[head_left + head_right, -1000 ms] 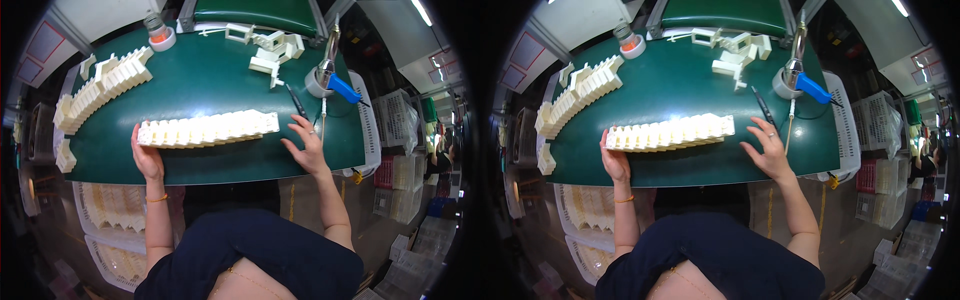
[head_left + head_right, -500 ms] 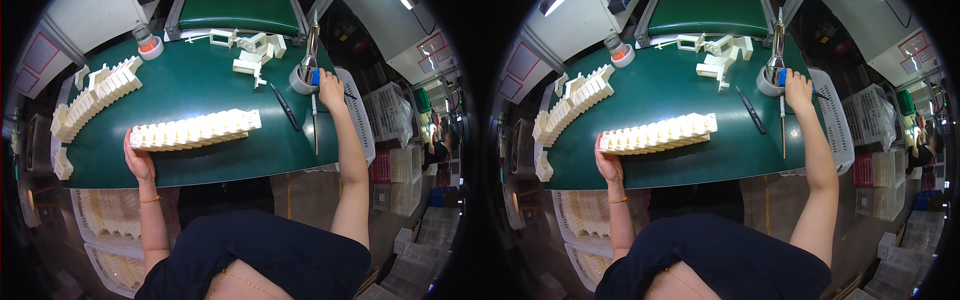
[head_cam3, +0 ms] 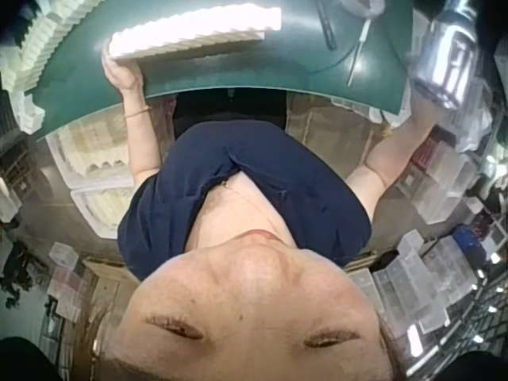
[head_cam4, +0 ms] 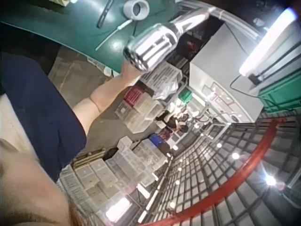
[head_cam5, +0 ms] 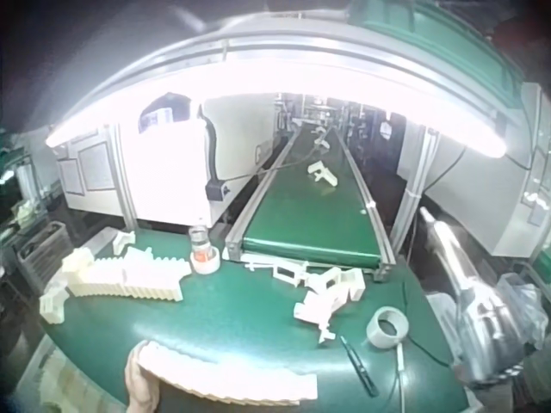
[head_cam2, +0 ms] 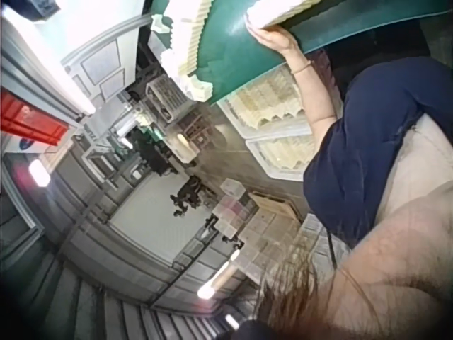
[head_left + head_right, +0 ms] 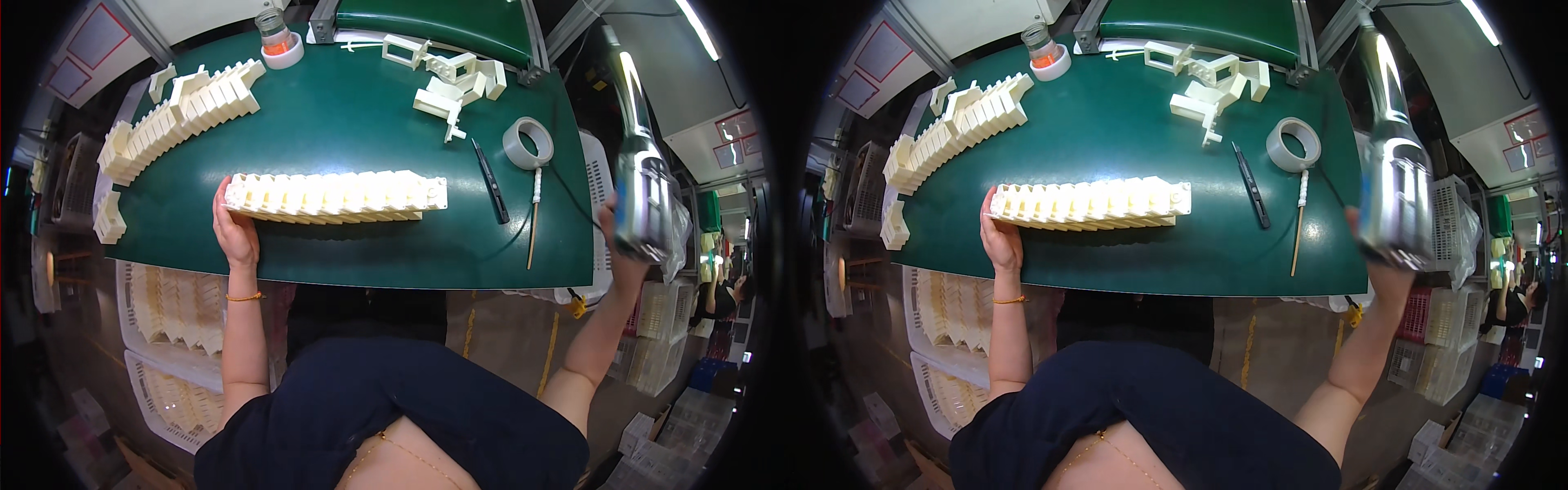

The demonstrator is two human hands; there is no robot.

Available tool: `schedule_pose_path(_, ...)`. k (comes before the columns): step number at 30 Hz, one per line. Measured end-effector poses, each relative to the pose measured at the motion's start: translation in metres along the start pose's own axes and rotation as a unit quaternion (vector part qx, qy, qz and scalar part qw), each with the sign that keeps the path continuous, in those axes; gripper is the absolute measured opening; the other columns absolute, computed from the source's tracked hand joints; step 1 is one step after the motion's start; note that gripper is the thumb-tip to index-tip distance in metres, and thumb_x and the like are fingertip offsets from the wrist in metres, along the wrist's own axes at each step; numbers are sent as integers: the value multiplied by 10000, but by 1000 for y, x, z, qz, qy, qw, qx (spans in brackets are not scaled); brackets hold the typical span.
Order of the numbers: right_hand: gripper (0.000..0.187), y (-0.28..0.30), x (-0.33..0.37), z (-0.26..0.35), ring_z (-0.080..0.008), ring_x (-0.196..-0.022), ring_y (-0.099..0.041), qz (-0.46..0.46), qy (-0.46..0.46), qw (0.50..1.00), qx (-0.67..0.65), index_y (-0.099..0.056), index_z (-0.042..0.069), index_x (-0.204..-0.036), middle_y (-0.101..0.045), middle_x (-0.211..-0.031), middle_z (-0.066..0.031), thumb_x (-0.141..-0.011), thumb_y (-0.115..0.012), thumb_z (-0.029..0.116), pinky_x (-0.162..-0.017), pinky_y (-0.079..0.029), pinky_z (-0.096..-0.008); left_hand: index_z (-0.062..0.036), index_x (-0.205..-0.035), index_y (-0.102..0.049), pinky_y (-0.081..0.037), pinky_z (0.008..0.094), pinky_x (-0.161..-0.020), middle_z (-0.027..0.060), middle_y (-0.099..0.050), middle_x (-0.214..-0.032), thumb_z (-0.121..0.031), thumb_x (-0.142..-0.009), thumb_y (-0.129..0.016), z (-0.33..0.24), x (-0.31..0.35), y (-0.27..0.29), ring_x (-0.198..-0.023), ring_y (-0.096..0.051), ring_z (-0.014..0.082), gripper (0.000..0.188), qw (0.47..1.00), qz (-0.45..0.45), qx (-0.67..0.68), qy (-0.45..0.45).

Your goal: Inspecting, cleaning with an air gun, and packing molded plastic parts into storage bins on a factory workbench.

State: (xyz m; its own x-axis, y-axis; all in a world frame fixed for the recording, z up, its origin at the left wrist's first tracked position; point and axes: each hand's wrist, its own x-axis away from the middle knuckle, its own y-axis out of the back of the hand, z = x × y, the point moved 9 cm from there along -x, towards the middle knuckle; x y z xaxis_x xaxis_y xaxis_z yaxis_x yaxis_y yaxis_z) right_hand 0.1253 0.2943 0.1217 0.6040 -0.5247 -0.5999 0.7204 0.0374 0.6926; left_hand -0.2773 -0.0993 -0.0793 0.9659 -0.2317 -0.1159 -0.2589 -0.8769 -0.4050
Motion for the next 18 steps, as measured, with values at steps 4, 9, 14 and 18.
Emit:
schedule_pose_path(4,447,22,14,-3,-136,-679,-523,43,-141,901,-408,-476,-40,-1188,-521,-924,-99,-881,-607,257,-541,-438,-245,29,-1310,-410,-380,349,-1012,143,-501,-1258,-243,-1010,-238,0,1,0,-1172,-487,230,440,1000,1,-8,-9)
schedule_pose_path(9,446,-14,52,-64,-104,-510,-502,113,-302,833,-449,-486,-22,-1178,-546,-806,-97,-930,-546,344,-387,-377,-203,28,-1313,-407,-380,350,-1014,146,-500,-1259,-254,-1013,-236,0,1,1,-1172,-488,234,445,1000,2,-8,-10)
schedule_pose_path(14,437,-57,68,-70,-90,-500,-492,149,-354,775,-502,-488,-25,-1146,-531,-780,-80,-944,-519,361,-384,-372,-197,28,-1310,-410,-382,354,-1013,147,-496,-1266,-265,-1016,-246,1,-1,-1,-1174,-486,234,446,1000,4,-11,-13)
schedule_pose_path(18,468,-73,71,-76,-87,-495,-493,162,-377,745,-526,-495,-51,-1121,-535,-771,-70,-942,-517,381,-382,-374,-195,28,-1307,-413,-381,354,-1013,146,-496,-1264,-267,-1017,-250,1,0,1,-1175,-485,232,445,1000,1,-7,-11)
